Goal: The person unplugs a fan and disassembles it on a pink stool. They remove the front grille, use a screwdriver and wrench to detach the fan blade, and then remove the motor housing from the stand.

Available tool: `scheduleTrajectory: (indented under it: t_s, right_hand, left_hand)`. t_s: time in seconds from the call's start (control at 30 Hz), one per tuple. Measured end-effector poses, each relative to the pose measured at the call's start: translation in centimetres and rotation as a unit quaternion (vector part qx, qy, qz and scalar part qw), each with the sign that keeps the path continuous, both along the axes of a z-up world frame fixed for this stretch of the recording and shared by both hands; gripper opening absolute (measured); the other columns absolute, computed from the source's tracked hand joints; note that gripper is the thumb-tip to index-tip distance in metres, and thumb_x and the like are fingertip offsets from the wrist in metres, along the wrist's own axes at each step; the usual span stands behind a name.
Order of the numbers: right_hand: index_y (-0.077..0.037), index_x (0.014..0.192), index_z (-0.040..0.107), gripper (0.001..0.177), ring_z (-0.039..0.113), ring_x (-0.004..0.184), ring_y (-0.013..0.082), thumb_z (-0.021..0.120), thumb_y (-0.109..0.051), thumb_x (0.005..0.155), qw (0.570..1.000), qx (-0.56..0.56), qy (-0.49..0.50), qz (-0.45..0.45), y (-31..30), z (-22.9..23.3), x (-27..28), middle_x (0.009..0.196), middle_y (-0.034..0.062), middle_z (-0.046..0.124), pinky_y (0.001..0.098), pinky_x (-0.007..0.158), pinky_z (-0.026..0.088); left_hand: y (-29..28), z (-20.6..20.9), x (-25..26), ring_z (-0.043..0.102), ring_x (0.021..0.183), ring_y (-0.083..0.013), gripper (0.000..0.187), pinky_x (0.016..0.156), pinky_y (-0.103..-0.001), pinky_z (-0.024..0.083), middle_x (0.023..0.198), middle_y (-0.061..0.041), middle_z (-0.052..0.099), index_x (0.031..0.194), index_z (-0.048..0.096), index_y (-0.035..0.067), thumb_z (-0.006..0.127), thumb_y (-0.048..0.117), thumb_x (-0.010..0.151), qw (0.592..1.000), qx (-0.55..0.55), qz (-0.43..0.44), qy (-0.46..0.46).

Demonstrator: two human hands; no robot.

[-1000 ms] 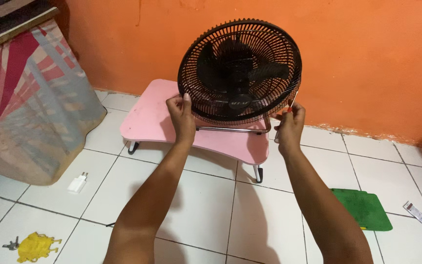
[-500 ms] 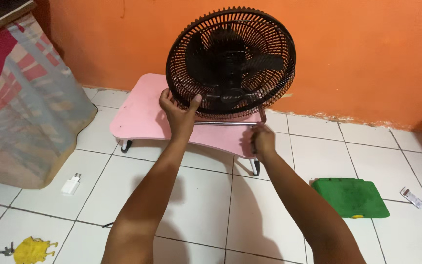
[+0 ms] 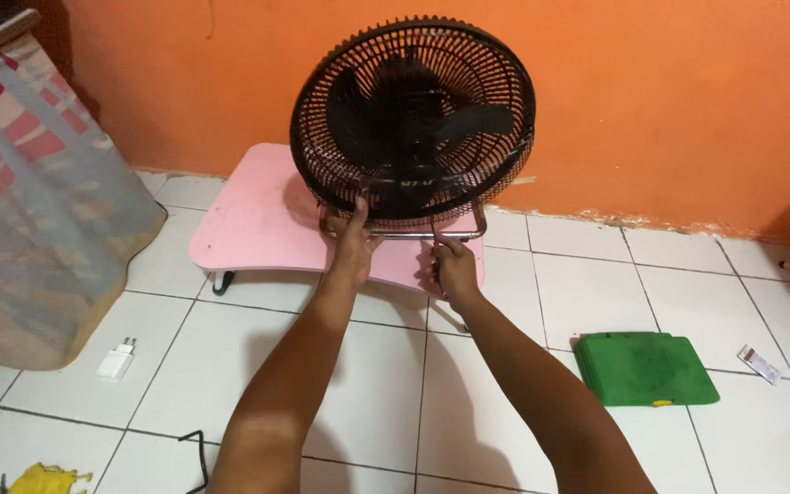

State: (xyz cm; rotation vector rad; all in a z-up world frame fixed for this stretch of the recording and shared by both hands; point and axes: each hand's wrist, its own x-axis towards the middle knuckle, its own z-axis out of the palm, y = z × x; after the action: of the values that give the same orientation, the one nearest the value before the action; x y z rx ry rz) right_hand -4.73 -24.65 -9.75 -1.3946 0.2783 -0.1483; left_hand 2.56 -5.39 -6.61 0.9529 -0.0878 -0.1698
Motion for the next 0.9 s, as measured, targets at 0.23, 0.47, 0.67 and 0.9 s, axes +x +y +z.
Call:
scheduleTrajectory:
  t_s: [0.23,0.47,0.67,0.9]
  right_hand:
    - [0.0,0.141,0.058,0.041,0.059,0.061,0.0117,0.048,-0.01,0.102,0.999,-0.027,-0.014,0.009,-0.6,-1.4,0.4,0.095,0.0069,0.067,0.0288,0.056,0.053]
    - [0.0,0.135,0.056,0.036,0.054,0.061,0.0109,0.04,-0.011,0.104,0.997,0.062,0.039,0.012,-0.6,0.6,0.8,0.091,0.006,0.064,0.0254,0.05,0.047]
    - [-0.004,0.12,0.056,0.022,0.053,0.062,0.0104,0.041,-0.008,0.103,0.992,0.116,0.041,0.02,-0.3,1.4,2.0,0.089,0.0044,0.061,0.0233,0.049,0.045]
    - [-0.001,0.11,0.05,0.017,0.046,0.052,0.0086,0.039,-0.012,0.107,0.964,0.239,0.029,0.114,-1.0,1.4,1.5,0.08,0.0066,0.06,0.0252,0.048,0.048]
  left_hand:
    - [-0.9,-2.8,2.5,0.029,0.151,-0.0381,0.128,0.118,-0.064,0.029,0.166,-0.014,0.023,0.163,0.003,0.01,0.067,0.079,0.075,1.0,-0.006,-0.011,-0.004]
    - [-1.1,-3.6,2.7,0.021,0.152,-0.0388,0.139,0.118,-0.061,0.035,0.167,-0.015,0.015,0.161,-0.009,0.015,0.066,0.084,0.066,1.0,0.021,-0.01,0.006]
    - [-1.4,-2.4,1.7,0.008,0.156,-0.0358,0.138,0.115,-0.064,0.037,0.168,-0.009,-0.003,0.156,-0.024,0.031,0.063,0.085,0.064,0.998,0.053,0.032,-0.006]
    - [-1.4,-2.0,2.0,0.009,0.155,-0.0368,0.134,0.112,-0.068,0.039,0.167,-0.009,-0.003,0.155,-0.022,0.035,0.061,0.086,0.063,0.996,0.057,0.065,0.011]
